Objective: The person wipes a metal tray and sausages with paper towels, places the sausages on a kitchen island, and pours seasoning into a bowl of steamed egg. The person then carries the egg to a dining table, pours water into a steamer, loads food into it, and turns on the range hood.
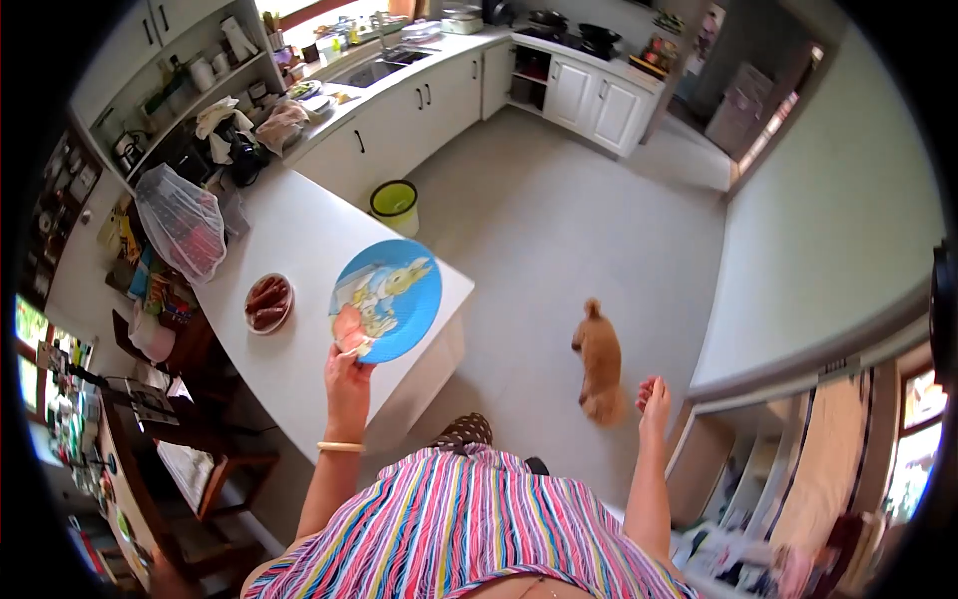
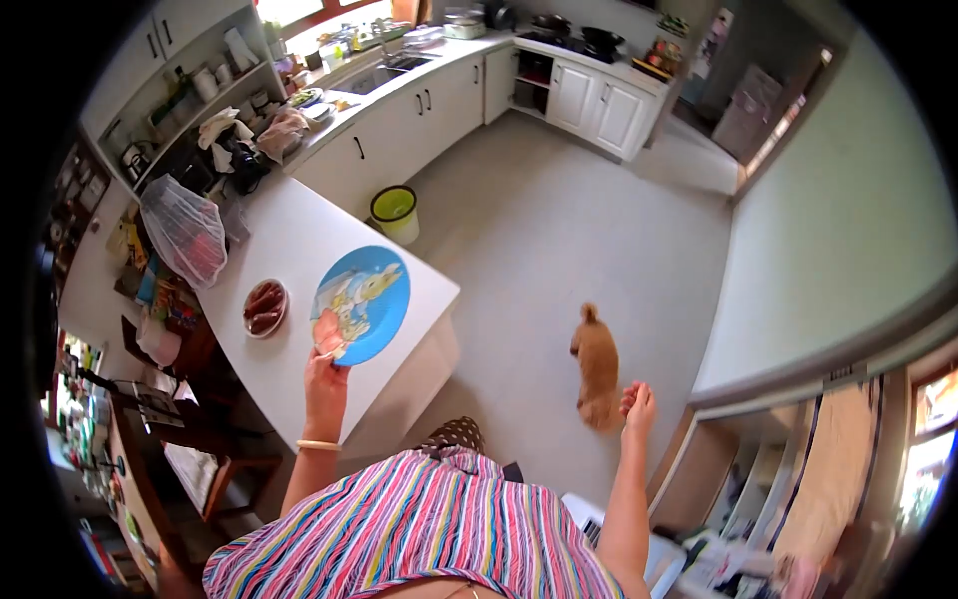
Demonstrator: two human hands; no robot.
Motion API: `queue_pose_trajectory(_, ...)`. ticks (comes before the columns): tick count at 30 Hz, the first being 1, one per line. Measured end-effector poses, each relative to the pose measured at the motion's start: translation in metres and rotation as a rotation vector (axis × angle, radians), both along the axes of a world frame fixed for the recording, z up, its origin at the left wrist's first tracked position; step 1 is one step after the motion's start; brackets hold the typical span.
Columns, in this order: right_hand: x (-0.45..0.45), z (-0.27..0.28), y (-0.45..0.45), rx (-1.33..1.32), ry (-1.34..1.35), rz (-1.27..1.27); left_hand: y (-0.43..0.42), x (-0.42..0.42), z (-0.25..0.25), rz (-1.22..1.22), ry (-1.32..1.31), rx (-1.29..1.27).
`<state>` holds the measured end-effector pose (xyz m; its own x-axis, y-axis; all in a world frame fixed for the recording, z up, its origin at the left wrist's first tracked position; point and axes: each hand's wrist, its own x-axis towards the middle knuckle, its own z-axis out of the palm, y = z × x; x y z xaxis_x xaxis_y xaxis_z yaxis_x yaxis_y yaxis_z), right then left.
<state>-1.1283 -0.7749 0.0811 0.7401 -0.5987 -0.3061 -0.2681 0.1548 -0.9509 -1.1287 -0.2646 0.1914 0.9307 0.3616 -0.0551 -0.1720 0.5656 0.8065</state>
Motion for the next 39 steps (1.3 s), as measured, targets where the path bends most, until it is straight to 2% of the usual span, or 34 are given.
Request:
queue_pose_trajectory(2, 0.091, 0.015, -0.005, -0.031, -0.076, 0.103, -0.008, 0.034, 0.004, 0.086, -0.01, 0.024)
queue_pose_trajectory(6, 0.25, 0.03, -0.006, -0.012, -0.155, 0.234, -0.012, 0.139, -0.023, 0.182, -0.029, 0.019)
queue_pose_trajectory(10, 0.348, -0.008, -0.032, -0.036, -0.002, 0.304, -0.039, 0.284, -0.019, 0.263, -0.028, -0.019)
queue_pose_trajectory(11, 0.364, -0.02, -0.044, -0.063, 0.052, 0.305, -0.036, 0.321, -0.035, 0.227, -0.041, -0.018)
queue_pose_trajectory(13, 0.396, -0.029, -0.068, -0.098, 0.179, 0.315, -0.054, 0.394, -0.031, 0.223, -0.06, -0.074)
queue_pose_trajectory(18, 0.502, -0.063, -0.133, -0.145, 0.303, 0.173, -0.102, 0.571, -0.028, 0.13, -0.12, -0.126)
queue_pose_trajectory(21, 0.601, -0.077, -0.151, -0.09, 0.361, 0.17, -0.132, 0.674, -0.034, 0.103, -0.117, -0.134)
queue_pose_trajectory(24, 0.742, -0.098, -0.17, -0.078, 0.331, 0.233, -0.153, 0.77, -0.046, 0.115, -0.082, -0.061)
queue_pose_trajectory(30, 1.034, -0.051, -0.13, -0.055, 0.155, 0.413, -0.163, 0.939, -0.032, 0.225, 0.034, -0.081)
queue_pose_trajectory(34, 1.212, -0.004, -0.067, -0.066, 0.025, 0.59, -0.131, 1.054, -0.044, 0.265, 0.061, -0.019)
queue_pose_trajectory(37, 1.319, 0.014, -0.019, -0.027, -0.081, 0.655, -0.093, 1.151, -0.064, 0.281, 0.119, 0.039)
queue_pose_trajectory(39, 1.38, 0.018, 0.012, -0.01, -0.138, 0.674, -0.055, 1.234, -0.096, 0.27, 0.15, 0.077)
